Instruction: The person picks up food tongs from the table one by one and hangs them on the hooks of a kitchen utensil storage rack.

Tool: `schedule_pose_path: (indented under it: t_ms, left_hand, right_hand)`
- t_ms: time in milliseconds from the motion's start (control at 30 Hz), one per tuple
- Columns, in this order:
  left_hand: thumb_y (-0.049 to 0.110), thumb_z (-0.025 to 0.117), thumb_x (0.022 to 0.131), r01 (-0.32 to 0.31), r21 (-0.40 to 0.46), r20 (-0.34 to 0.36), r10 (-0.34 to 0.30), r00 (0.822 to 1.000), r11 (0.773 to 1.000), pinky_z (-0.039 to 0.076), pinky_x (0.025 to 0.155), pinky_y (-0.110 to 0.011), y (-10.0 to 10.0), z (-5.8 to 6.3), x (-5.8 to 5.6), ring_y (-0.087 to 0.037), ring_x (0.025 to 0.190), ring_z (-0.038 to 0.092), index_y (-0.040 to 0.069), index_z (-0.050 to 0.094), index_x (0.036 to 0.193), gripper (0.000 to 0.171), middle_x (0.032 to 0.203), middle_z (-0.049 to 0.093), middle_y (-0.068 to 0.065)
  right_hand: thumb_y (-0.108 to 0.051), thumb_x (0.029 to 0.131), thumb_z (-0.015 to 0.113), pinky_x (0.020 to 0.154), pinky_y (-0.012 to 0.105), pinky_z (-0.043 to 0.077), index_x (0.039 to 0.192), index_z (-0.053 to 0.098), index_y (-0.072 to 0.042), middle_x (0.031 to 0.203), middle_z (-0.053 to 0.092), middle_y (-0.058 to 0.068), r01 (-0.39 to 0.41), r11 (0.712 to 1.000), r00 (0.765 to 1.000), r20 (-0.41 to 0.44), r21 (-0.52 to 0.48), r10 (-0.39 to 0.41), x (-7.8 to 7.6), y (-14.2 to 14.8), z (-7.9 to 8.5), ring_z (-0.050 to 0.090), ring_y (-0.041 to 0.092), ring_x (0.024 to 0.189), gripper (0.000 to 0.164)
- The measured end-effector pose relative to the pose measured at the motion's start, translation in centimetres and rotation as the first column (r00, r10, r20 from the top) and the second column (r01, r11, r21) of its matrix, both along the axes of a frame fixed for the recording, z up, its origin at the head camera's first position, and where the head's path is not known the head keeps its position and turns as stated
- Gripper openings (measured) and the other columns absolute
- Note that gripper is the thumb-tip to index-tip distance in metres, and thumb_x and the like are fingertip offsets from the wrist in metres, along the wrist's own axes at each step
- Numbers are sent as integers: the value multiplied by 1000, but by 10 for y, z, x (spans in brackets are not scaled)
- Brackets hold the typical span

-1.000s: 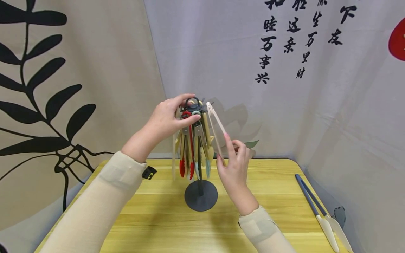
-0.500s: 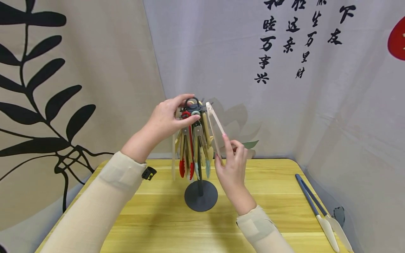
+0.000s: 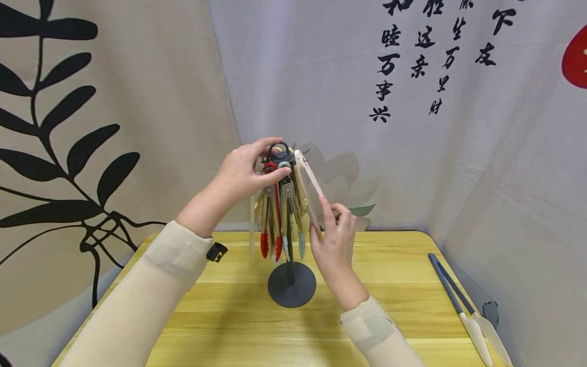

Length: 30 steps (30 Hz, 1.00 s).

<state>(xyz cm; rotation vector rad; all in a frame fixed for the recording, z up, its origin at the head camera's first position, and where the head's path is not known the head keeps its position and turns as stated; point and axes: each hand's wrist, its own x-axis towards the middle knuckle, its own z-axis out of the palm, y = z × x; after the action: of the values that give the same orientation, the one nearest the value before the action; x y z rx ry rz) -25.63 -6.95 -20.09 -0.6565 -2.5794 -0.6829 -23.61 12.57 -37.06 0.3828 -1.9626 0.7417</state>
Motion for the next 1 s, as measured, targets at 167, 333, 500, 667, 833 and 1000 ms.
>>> schedule_pose_path:
  t_ms: [167,333,500,667,833,1000]
  left_hand:
    - [55,64,83,0,3,-3,0,1000,1000,48,90,-39,1,0,0,-21,106,55,28,44,140,67,119,61,-5]
    - [55,64,83,1,1,-17,-1,1000,1000,48,89,-39,1,0,1,-22,105,56,27,44,140,66,118,61,-5]
    - [55,64,83,2,3,-21,-2,1000,1000,47,89,-39,2,0,0,-22,106,56,27,45,140,66,117,62,-4]
    - [55,64,83,2,6,-22,-2,1000,1000,47,90,-40,1,0,0,-22,106,55,27,45,140,66,117,62,-4]
    - [55,64,83,1,6,-24,-1,1000,1000,47,91,-40,1,0,0,-22,107,55,27,45,140,66,118,62,-4]
    - [55,63,83,4,1,-29,-4,1000,1000,47,92,-40,1,-1,-1,-23,108,55,27,45,140,67,118,62,-5]
  right_hand:
    - [-2,74,77,74,43,33,145,36,-22,119,42,20,3,1000,1000,-20,19,-2,-2,-3,0,37,35,90,85]
    - [-1,70,80,74,44,30,145,37,-19,117,46,21,12,999,998,-66,47,-9,-6,-4,-2,38,34,86,89]
    - [-3,72,80,74,44,31,147,34,-20,116,46,21,22,998,998,-63,66,-18,-8,-4,-3,39,35,86,89]
    - [-4,72,80,72,41,33,148,31,-21,116,44,20,17,997,999,-43,73,-14,-8,-6,-2,38,33,86,92]
    - [-5,73,80,70,40,35,149,28,-21,116,42,20,-4,996,999,-36,88,8,-9,-9,-2,38,34,88,93]
    - [-5,74,79,70,39,35,150,26,-22,116,40,20,-22,995,999,-38,96,26,-11,-9,-3,38,35,89,94]
